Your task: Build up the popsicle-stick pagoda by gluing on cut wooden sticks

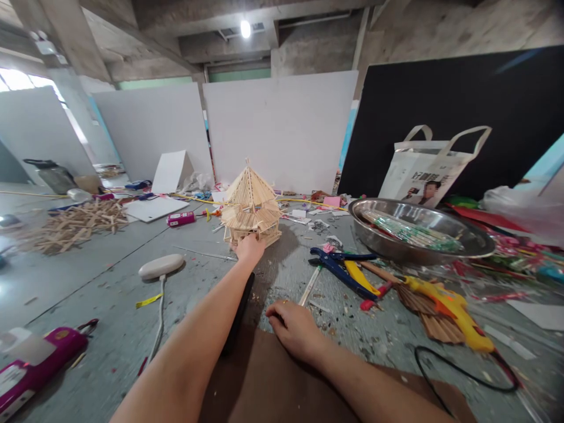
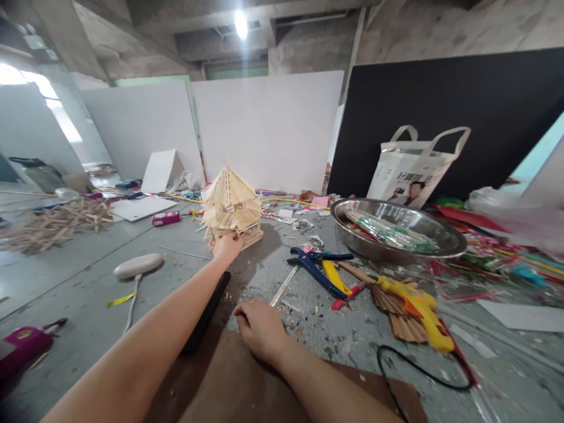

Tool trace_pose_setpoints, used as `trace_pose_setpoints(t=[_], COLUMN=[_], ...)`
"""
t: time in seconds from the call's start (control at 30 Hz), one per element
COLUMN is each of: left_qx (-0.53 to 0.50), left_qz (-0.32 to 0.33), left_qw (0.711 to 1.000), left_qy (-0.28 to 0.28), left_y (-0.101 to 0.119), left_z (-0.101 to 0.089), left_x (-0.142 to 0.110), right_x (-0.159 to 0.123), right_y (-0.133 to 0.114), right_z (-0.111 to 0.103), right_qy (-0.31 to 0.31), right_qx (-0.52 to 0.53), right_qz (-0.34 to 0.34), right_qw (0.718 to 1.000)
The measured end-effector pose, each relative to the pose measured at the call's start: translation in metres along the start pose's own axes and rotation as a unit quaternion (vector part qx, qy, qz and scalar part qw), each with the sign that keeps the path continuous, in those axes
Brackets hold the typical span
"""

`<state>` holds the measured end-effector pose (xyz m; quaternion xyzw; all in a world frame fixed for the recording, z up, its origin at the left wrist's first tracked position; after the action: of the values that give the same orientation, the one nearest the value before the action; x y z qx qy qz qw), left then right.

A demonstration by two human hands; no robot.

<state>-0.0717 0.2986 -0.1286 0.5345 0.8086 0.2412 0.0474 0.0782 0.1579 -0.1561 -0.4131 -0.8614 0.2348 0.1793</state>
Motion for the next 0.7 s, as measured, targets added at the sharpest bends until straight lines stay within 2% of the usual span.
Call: trace_pose_setpoints(t=[0.17, 0.3, 0.5, 0.7], left_qx=[-0.018, -0.019, 0.000, 0.010], left_qz=[-0.054, -0.066, -0.078, -0.127], left_qw=[0.998, 0.998, 0.997, 0.990], left_qy=[-0.001, 0.001, 0.022, 0.058], left_y=[0.002, -0.005, -0.035, -0.060], left_z=[0.004, 0.001, -0.017, -0.032], left_x=[0.003, 0.004, 0.007, 0.011], right_x=[0.000, 0.000, 0.000, -0.001], right_y=[0.000, 0.000, 0.000, 0.002], right_z=[0.000, 0.000, -0.001, 0.001], right_qy=[0.001, 0.000, 0.001, 0.005], right_qx=[-0.005, -0.005, -0.003, -0.005], right_qz=[-0.006, -0.010, -0.011, -0.014], right_qw=[1.000, 1.000, 1.000, 1.000])
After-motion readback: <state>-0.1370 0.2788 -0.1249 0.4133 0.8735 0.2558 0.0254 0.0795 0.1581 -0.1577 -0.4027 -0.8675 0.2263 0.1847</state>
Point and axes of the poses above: each hand's wrist, its own x-axis towards the middle knuckle, its own z-axis out of the palm, y = z × x, the point moved 4 cm from there along x, towards the middle knuckle, and after that the axes turned 2 degrees about -z, right-handed, at the moved point
